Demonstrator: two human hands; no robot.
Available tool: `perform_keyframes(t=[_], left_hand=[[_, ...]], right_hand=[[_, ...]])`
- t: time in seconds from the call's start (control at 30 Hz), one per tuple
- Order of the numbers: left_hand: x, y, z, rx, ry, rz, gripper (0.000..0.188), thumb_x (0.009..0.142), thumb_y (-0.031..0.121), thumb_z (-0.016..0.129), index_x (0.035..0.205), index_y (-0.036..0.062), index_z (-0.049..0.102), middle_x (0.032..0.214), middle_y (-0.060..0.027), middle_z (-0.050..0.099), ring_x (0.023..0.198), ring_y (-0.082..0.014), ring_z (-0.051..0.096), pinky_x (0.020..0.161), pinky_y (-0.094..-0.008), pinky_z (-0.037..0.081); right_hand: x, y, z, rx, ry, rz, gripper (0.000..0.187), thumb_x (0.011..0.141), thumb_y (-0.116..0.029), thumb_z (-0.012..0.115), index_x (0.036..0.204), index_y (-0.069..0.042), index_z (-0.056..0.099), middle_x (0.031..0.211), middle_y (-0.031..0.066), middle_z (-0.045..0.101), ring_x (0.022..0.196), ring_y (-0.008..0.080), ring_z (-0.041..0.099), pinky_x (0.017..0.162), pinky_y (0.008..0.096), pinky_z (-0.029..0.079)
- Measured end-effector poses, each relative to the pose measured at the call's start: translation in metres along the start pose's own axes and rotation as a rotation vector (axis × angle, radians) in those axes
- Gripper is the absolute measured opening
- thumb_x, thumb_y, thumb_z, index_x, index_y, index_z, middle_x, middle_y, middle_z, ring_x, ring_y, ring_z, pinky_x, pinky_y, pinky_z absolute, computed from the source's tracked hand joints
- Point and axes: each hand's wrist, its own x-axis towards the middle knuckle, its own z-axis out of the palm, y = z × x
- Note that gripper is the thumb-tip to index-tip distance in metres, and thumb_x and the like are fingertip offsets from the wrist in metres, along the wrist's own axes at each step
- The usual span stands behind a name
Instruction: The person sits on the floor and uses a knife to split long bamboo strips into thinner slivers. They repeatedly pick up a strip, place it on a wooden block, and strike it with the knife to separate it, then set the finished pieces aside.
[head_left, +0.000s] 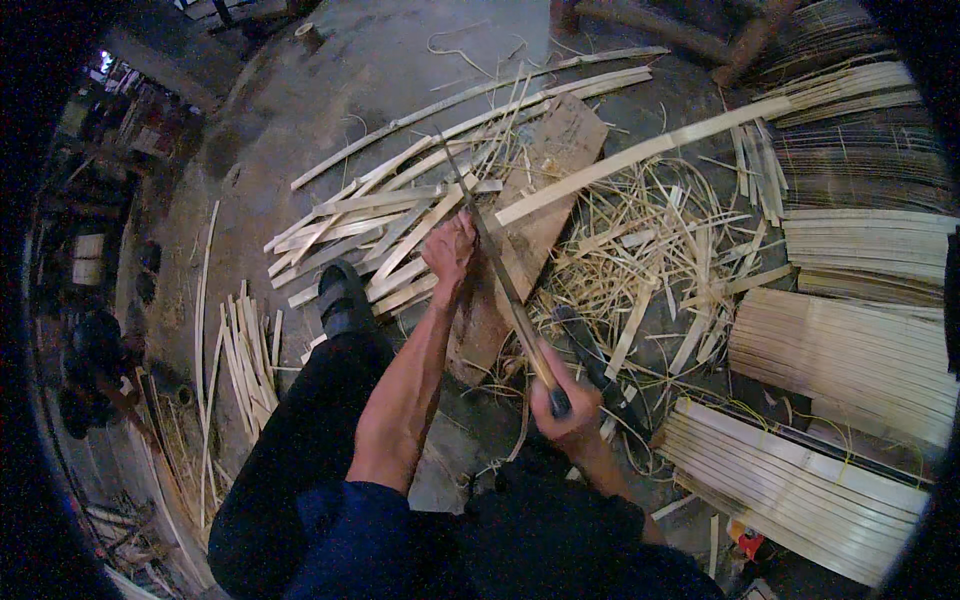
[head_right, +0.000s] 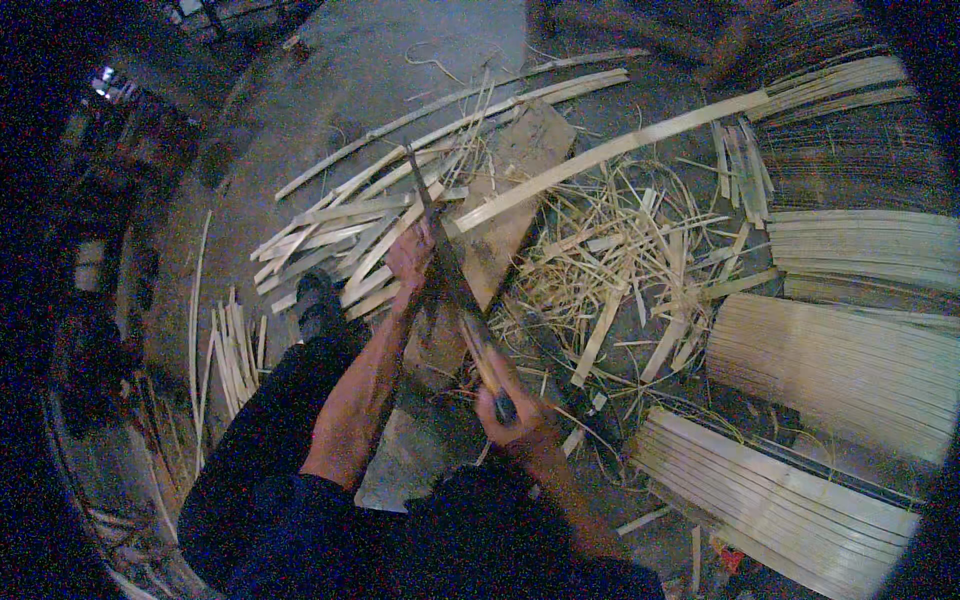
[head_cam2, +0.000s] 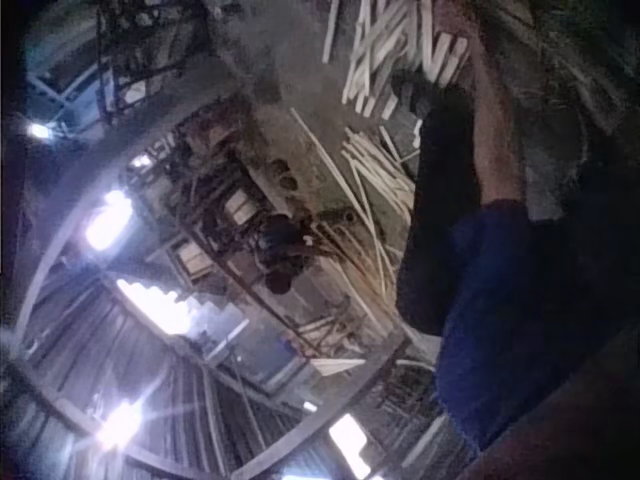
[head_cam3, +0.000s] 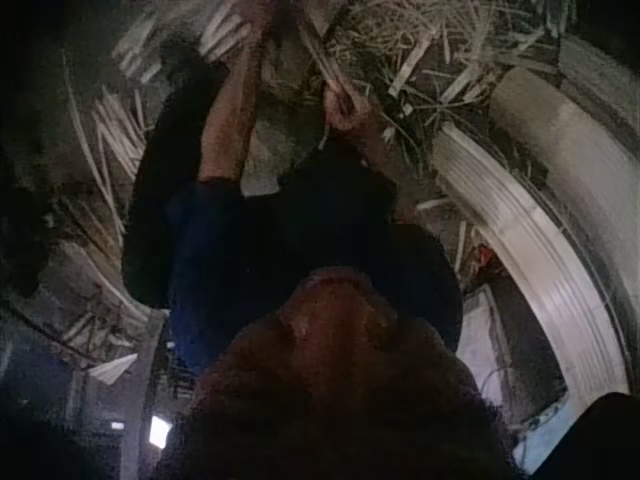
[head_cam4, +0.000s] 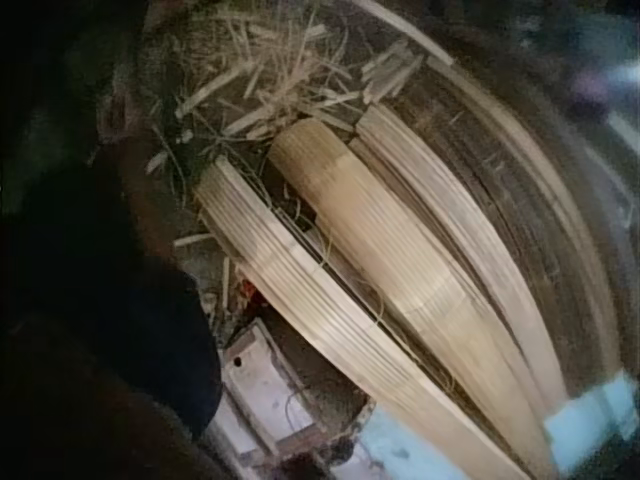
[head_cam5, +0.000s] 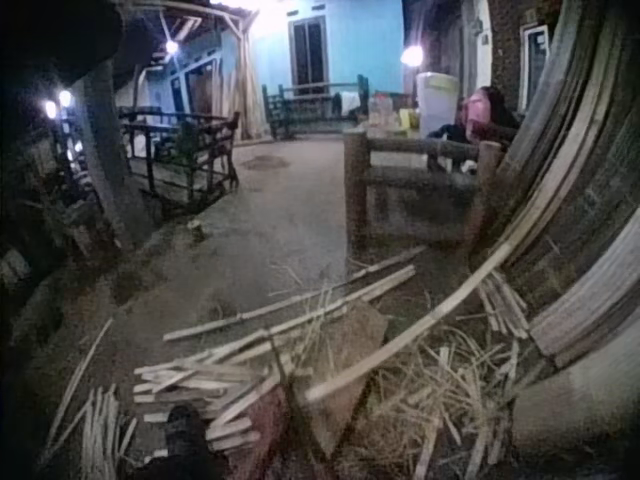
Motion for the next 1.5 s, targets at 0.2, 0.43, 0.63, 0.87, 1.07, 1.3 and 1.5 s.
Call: perform_keyframes(t=[0.2,0.43,0.63,0.87,1.07,1.3,1.5], left_hand=[[0.007,-0.012,-0.003,-0.058,0.02,-0.029,0.045,0.09,0.044,0.037,0.083,0.0124,0.069,0.073,-0.0162,0.065,0.067,-0.0391,0.062,0.057,-0.0479,0.046],[0.006,-0.012,0.011,-0.105,0.115,-0.003,0.041,0.09,0.04,0.044,0.07,0.0117,0.066,0.067,-0.0157,0.063,0.064,-0.0365,0.061,0.058,-0.0446,0.045],[-0.006,-0.016,0.011,-0.201,0.081,0.081,0.042,0.089,0.042,0.044,0.072,0.0094,0.065,0.068,-0.0177,0.061,0.065,-0.0385,0.059,0.057,-0.0468,0.041],[-0.012,-0.002,0.001,-0.153,0.021,0.024,0.047,0.089,0.043,0.041,0.071,0.0072,0.065,0.068,-0.0184,0.061,0.067,-0.0382,0.06,0.06,-0.0477,0.042],[-0.015,-0.024,0.026,-0.157,0.335,0.317,0.044,0.088,0.042,0.046,0.067,0.0073,0.063,0.064,-0.0176,0.06,0.058,-0.0356,0.059,0.051,-0.0452,0.042],[0.018,0.042,-0.059,-0.053,0.29,0.321,0.048,0.09,0.041,0.039,0.073,0.0052,0.066,0.069,-0.0203,0.062,0.064,-0.0387,0.06,0.062,-0.0461,0.048],[0.07,0.064,-0.221,-0.225,-0.04,0.412,0.057,0.091,0.047,0.035,0.077,-0.0002,0.065,0.077,-0.0269,0.061,0.076,-0.046,0.059,0.074,-0.0512,0.046]], right_hand=[[-0.018,-0.003,-0.01,0.103,-0.092,0.077,0.047,0.082,-0.012,0.058,0.128,-0.005,0.05,0.089,0.0182,0.066,0.062,0.0265,0.062,0.06,0.0322,0.049],[-0.032,0.001,-0.014,0.022,0.031,0.032,0.048,0.08,-0.014,0.06,0.126,-0.007,0.052,0.083,0.0159,0.066,0.056,0.0222,0.06,0.056,0.0309,0.049],[-0.005,0.002,0.011,0.103,0.099,0.046,0.046,0.082,-0.019,0.058,0.126,-0.006,0.053,0.087,0.0175,0.066,0.067,0.0209,0.066,0.061,0.0312,0.049],[-0.046,0.013,-0.01,0.078,-0.032,0.152,0.047,0.083,-0.016,0.058,0.127,-0.003,0.05,0.099,0.0169,0.066,0.077,0.019,0.066,0.067,0.0277,0.05],[-0.01,0.016,-0.001,0.097,0.096,0.074,0.051,0.083,-0.027,0.059,0.125,0.001,0.051,0.105,0.0205,0.063,0.09,0.0221,0.065,0.077,0.0303,0.049],[-0.044,0.051,-0.059,0.09,0.479,-0.09,0.06,0.085,-0.037,0.053,0.126,0.006,0.048,0.106,0.0209,0.062,0.086,0.0235,0.063,0.075,0.0325,0.049],[-0.024,0.079,-0.095,-0.13,0.632,0.102,0.057,0.088,-0.031,0.052,0.13,0.006,0.043,0.12,0.0199,0.055,0.095,0.0223,0.058,0.082,0.0323,0.046]])
